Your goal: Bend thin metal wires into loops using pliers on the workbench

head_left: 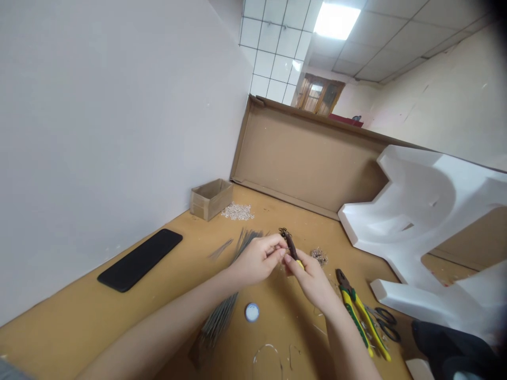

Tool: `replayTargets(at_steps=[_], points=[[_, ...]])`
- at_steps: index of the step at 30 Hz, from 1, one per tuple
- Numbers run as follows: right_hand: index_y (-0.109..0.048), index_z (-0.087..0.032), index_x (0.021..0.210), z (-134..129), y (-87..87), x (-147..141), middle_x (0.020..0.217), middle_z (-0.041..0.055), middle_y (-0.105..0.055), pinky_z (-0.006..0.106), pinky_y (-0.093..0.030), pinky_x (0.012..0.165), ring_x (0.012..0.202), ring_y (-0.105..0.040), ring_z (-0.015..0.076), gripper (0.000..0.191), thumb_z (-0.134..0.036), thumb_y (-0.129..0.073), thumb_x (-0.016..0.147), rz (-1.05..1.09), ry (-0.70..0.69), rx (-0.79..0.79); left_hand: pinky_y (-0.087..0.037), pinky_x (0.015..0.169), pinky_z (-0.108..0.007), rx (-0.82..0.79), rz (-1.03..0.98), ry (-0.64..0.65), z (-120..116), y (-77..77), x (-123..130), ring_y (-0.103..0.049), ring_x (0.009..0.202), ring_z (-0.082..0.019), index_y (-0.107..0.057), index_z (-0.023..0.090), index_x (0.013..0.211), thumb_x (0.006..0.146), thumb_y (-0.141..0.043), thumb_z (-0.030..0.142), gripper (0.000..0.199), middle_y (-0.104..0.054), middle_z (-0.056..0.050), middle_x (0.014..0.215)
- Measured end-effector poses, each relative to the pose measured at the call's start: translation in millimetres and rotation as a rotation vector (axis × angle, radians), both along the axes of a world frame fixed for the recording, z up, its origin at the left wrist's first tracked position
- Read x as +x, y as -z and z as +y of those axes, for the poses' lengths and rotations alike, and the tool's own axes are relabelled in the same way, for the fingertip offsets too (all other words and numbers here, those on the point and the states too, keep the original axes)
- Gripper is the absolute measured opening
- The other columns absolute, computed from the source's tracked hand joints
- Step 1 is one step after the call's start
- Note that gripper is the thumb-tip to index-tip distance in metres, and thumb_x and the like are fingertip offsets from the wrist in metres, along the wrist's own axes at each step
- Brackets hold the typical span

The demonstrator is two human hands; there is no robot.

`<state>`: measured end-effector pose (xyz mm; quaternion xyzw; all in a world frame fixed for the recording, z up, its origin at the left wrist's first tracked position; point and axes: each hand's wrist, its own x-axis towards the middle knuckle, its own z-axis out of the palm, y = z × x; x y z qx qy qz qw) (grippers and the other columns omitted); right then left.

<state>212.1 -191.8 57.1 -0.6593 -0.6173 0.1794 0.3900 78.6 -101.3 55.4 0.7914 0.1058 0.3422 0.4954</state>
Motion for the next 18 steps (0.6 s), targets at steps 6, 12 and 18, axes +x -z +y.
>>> replayTargets(at_steps=[6, 12, 18], points=[[-0.053, -0.017, 0.072, -2.3, -1.6, -0.6, 0.059, -0.0015, -0.05, 0.021, -0.034, 0.054, 0.057, -0.046, 0.0124, 0.029, -0.035, -0.035, 0.086, -0.21, 0.063, -0.017, -0.038, 0.057, -0.021, -0.112, 0.006, 0.048, 0.9, -5.4, -1.1, -0.05, 0.061, -0.009, -0.054, 0.015, 0.079, 0.078, -0.043, 0.016, 0.011, -0.053, 0.001, 0.064], [-0.055, -0.017, 0.074, -3.0, -6.0, 1.9, 0.059, -0.0029, -0.051, 0.021, -0.034, 0.057, 0.059, -0.047, 0.0117, 0.031, -0.038, -0.035, 0.086, -0.136, -0.028, -0.055, -0.039, 0.062, -0.023, -0.218, 0.027, 0.088, 2.0, -9.2, -1.5, -0.049, 0.061, -0.01, -0.052, 0.014, 0.076, 0.076, -0.047, 0.016, 0.006, -0.051, 0.002, 0.061], [-0.056, -0.017, 0.076, -5.5, -7.5, 4.7, 0.057, -0.0033, -0.047, 0.02, -0.033, 0.053, 0.055, -0.045, 0.0109, 0.032, -0.039, -0.036, 0.086, -0.152, -0.042, -0.072, -0.038, 0.06, -0.023, -0.216, 0.073, 0.145, 7.0, -9.2, -4.6, -0.048, 0.06, -0.009, -0.053, 0.015, 0.077, 0.077, -0.047, 0.017, 0.006, -0.051, 0.003, 0.059]])
